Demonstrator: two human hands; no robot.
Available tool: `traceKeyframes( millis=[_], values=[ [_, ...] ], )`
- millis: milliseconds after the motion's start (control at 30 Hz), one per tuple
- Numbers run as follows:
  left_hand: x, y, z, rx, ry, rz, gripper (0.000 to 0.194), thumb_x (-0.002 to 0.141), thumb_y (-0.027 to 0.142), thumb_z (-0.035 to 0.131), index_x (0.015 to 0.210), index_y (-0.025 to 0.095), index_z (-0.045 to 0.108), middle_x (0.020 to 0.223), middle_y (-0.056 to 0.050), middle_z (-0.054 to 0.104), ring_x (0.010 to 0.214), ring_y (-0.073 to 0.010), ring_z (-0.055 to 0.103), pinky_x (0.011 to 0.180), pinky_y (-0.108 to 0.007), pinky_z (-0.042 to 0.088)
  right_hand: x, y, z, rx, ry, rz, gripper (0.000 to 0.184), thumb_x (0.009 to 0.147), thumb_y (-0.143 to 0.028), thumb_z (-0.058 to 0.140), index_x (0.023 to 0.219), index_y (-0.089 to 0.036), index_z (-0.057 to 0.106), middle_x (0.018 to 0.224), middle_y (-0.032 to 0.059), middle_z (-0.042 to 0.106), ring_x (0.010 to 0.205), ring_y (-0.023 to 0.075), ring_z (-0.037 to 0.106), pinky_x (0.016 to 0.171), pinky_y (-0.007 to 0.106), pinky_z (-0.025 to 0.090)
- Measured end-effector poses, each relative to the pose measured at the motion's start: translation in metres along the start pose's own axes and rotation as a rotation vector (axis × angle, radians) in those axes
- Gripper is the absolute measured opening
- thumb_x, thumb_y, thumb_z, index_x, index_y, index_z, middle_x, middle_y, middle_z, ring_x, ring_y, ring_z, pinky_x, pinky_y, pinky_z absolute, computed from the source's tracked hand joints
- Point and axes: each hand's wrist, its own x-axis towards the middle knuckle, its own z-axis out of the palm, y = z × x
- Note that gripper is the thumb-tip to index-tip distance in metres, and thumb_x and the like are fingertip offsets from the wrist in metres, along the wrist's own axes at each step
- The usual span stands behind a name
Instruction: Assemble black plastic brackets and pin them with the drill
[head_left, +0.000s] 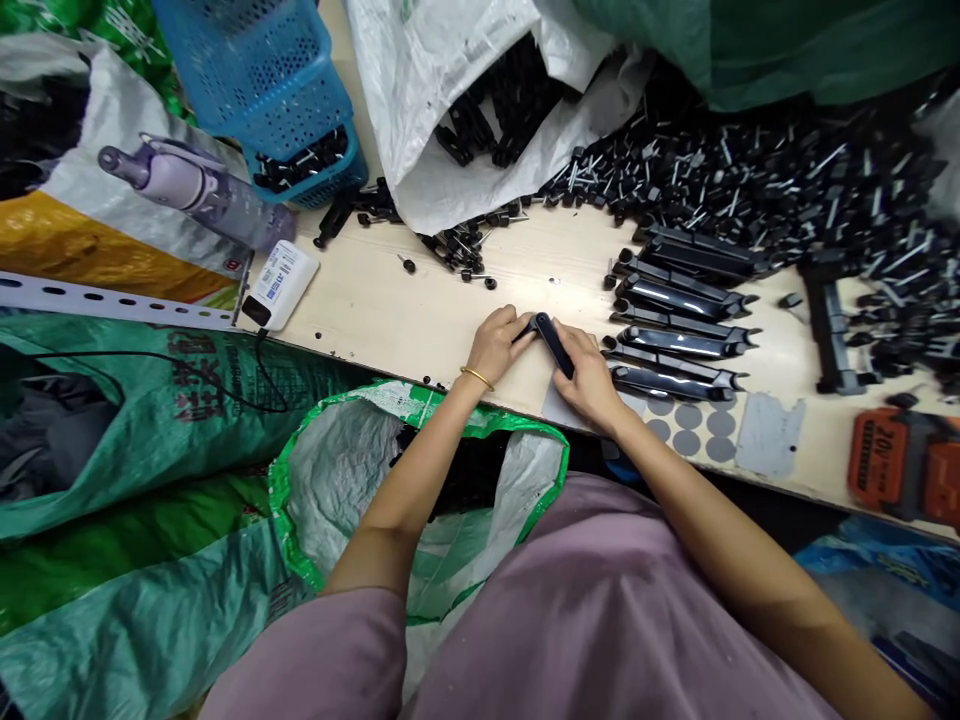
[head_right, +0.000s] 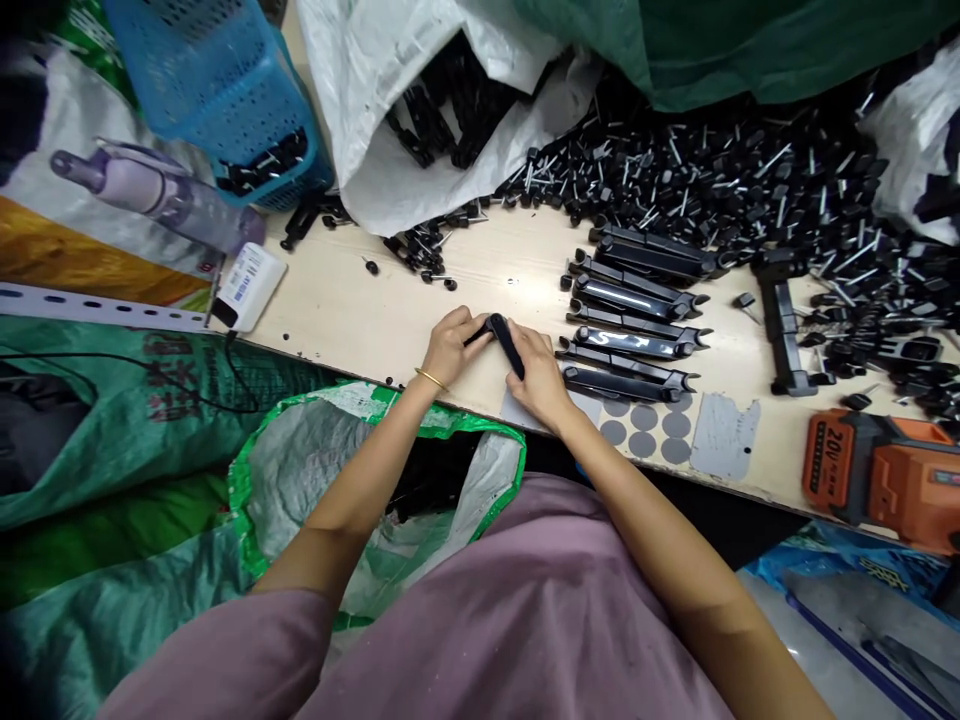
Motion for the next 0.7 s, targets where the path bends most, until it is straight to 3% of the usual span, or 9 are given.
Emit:
traceKeyframes(
  millis=[100, 233, 300, 467, 600, 700],
  values=[
    [0.005, 0.001, 0.004, -0.08, -0.036, 0.029, 0.023, 0.088, 0.031, 0.052, 0.107, 0.022, 0.062, 0.072, 0.001, 0.042, 0.07, -0.015, 0.049, 0.066, -0.026, 0.043, 0.0, 0.001, 0.002, 0.005, 0.019, 0.013, 0.079, 0.066, -0.012, 0.046, 0.143, -0.018, 0.03, 0.135, 0.0115, 0.045, 0.12, 0.0293, 0.04, 0.103, 0.05, 0.033],
    [-0.003, 0.023, 0.026, -0.072, 0.214, -0.195, 0.025, 0.09, 0.027, 0.047, 0.11, 0.018, 0.06, 0.074, -0.001, 0.041, 0.071, -0.0163, 0.048, 0.066, -0.029, 0.043, -0.001, -0.001, 0.003, 0.01, 0.026, 0.011, 0.08, 0.066, -0.011, 0.046, 0.144, -0.017, 0.028, 0.135, 0.0122, 0.044, 0.12, 0.0293, 0.039, 0.104, 0.049, 0.033],
    [-0.006, 0.026, 0.029, -0.082, 0.264, -0.237, 0.026, 0.091, 0.028, 0.046, 0.111, 0.018, 0.06, 0.074, -0.001, 0.042, 0.071, -0.0162, 0.048, 0.067, -0.03, 0.044, -0.002, -0.002, 0.003, 0.022, 0.019, 0.012, 0.08, 0.067, -0.01, 0.046, 0.144, -0.017, 0.027, 0.135, 0.0121, 0.043, 0.12, 0.0287, 0.038, 0.104, 0.049, 0.033],
    [-0.001, 0.004, 0.016, -0.126, 0.03, -0.013, 0.032, 0.09, 0.033, 0.05, 0.117, 0.018, 0.06, 0.073, 0.0, 0.044, 0.071, -0.0135, 0.05, 0.066, -0.026, 0.045, -0.002, -0.003, 0.003, 0.032, 0.014, 0.026, 0.081, 0.067, -0.008, 0.046, 0.145, -0.016, 0.025, 0.137, 0.0123, 0.041, 0.122, 0.0278, 0.037, 0.105, 0.047, 0.034],
    [-0.003, -0.002, 0.016, -0.106, 0.107, -0.068, 0.034, 0.09, 0.031, 0.05, 0.12, 0.017, 0.058, 0.073, 0.0, 0.044, 0.07, -0.0135, 0.049, 0.065, -0.026, 0.045, -0.002, -0.005, 0.003, 0.032, -0.008, 0.039, 0.084, 0.067, -0.007, 0.046, 0.146, -0.02, 0.021, 0.139, 0.011, 0.04, 0.124, 0.0284, 0.037, 0.105, 0.05, 0.034],
    [-0.005, 0.0, 0.019, -0.145, 0.101, -0.049, 0.034, 0.09, 0.03, 0.051, 0.121, 0.018, 0.057, 0.073, 0.0, 0.046, 0.07, -0.0132, 0.05, 0.064, -0.025, 0.045, -0.003, -0.008, 0.002, 0.045, -0.022, 0.056, 0.085, 0.067, -0.006, 0.046, 0.146, -0.019, 0.02, 0.141, 0.0109, 0.038, 0.126, 0.028, 0.036, 0.105, 0.05, 0.033]
  ],
)
